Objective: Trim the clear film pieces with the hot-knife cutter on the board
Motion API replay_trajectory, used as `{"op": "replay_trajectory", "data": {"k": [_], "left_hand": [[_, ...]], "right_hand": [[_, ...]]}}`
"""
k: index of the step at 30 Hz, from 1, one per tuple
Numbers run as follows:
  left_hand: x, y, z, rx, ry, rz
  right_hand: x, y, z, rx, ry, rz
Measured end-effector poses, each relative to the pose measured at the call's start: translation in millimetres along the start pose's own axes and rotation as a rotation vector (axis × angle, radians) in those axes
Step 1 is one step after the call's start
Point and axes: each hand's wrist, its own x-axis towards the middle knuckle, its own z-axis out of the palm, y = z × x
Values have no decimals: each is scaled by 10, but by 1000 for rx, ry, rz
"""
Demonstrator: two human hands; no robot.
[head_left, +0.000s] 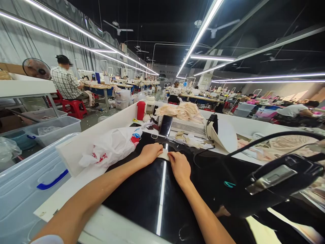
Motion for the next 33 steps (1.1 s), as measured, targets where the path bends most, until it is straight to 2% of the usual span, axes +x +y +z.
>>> {"op": "replay_trajectory", "data": {"k": [8, 14, 17, 21, 24, 26, 29, 31, 33], "left_hand": [[-5, -70, 41, 97, 24, 13], [3, -123, -49, 112, 118, 100], [-24, -113, -151, 125, 161, 160], [-195, 14, -238, 144, 167, 239], [-391, 195, -200, 146, 122, 304], [-530, 360, -125, 120, 75, 361], [-734, 688, 36, 65, 11, 438], [-860, 951, 155, 67, -40, 485], [-969, 1223, 270, 86, -69, 542]], "right_hand": [[-1, -74, -21, -50, -38, 11], [-110, -298, -282, -11, 13, -61], [-387, -423, -511, 79, -23, -168], [-1092, -420, -900, 264, -150, -343], [-1623, -117, -1193, 383, -234, -353], [-1866, 227, -1358, 392, -219, -197], [-2054, 796, -1540, 228, -92, 36], [-2100, 1091, -1606, 157, -36, 87], [-2112, 1270, -1620, 91, -11, 103]]}}
